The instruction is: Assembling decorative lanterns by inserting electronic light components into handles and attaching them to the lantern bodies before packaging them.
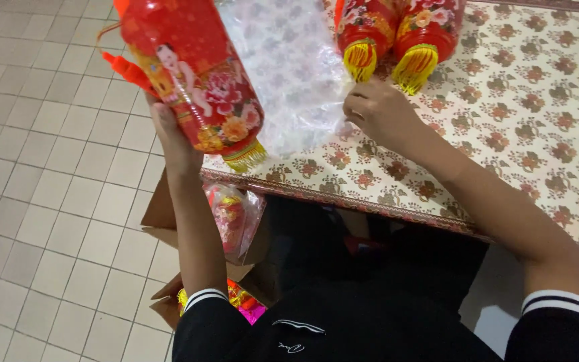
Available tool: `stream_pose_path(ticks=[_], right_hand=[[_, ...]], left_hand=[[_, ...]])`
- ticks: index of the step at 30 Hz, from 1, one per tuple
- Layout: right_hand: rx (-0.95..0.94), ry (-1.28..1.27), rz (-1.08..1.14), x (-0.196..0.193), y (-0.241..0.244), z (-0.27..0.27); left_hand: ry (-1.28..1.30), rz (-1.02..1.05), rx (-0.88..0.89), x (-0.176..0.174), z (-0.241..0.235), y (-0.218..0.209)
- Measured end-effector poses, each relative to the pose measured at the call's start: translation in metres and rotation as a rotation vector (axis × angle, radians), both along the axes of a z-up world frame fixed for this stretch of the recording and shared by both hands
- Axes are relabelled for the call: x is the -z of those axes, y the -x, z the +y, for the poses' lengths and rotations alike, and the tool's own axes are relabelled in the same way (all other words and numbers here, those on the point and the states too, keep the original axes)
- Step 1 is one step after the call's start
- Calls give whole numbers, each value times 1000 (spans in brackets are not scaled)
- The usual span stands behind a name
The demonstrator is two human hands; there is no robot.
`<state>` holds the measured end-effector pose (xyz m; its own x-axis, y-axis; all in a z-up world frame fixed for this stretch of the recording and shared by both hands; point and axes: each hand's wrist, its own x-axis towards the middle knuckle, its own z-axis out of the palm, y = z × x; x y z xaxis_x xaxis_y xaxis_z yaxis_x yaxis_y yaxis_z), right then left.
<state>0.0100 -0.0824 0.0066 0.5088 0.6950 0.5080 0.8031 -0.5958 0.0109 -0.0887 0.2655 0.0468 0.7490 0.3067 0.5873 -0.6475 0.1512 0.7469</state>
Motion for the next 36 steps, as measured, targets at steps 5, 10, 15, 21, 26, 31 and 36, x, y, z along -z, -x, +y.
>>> stream_pose_path(ticks=[5, 10, 15, 21, 26, 31, 36], right_hand=[[-52, -157, 77, 19, -6, -5], [-147, -252, 233, -24, 14, -8], [-116, -166, 226, -5, 11, -10], [-228, -264, 612, -28, 22, 6], [-193, -337, 938, -25, 17, 27], [-257, -561, 937, -16, 27, 47], [-309, -661, 646, 15, 12, 49]], left_hand=[[-13, 36, 42, -12, -14, 2], [-56, 28, 52, -9, -4, 2], [-126, 5, 61, -28, -28, 24], [-203, 230, 384, -42, -31, 59], [-715, 530, 837, -26, -17, 84], [-1024, 980, 629, -94, -58, 100], [-954, 1096, 634, -99, -51, 104]])
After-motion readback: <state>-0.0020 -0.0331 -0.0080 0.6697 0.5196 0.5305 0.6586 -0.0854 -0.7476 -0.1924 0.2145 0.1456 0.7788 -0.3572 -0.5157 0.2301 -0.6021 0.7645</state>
